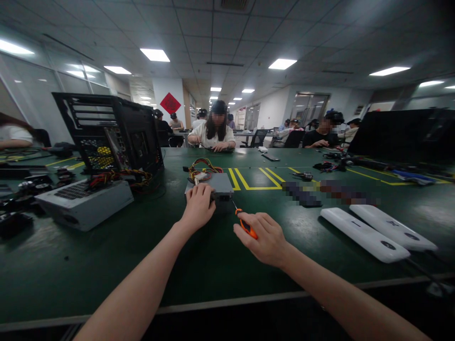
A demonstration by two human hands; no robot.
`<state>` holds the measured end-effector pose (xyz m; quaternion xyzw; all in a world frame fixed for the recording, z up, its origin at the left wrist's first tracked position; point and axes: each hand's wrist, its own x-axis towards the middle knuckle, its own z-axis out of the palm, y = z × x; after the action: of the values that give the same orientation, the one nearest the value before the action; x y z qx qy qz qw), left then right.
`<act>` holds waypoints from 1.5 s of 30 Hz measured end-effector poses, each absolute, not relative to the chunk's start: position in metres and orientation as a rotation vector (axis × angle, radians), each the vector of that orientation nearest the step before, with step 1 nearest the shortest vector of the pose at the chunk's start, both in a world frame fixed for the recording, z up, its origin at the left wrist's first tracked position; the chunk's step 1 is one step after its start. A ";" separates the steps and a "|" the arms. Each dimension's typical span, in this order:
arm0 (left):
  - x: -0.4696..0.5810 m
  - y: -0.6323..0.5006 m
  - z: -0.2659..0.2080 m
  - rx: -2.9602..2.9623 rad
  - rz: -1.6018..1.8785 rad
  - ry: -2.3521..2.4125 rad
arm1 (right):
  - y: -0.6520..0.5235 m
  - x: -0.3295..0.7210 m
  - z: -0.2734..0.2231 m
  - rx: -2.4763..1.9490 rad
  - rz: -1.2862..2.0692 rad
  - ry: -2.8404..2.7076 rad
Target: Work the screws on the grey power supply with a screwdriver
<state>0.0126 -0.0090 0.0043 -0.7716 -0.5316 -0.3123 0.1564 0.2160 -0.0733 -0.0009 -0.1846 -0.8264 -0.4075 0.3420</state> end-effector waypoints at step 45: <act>0.016 -0.011 0.006 -2.208 -0.869 -1.549 | -0.080 0.215 0.007 -0.635 -1.025 -2.127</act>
<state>0.0156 -0.0110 0.0058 -0.7700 -0.5402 -0.3030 0.1531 0.2154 -0.0803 0.0072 -0.2440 -0.8177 -0.3940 0.3414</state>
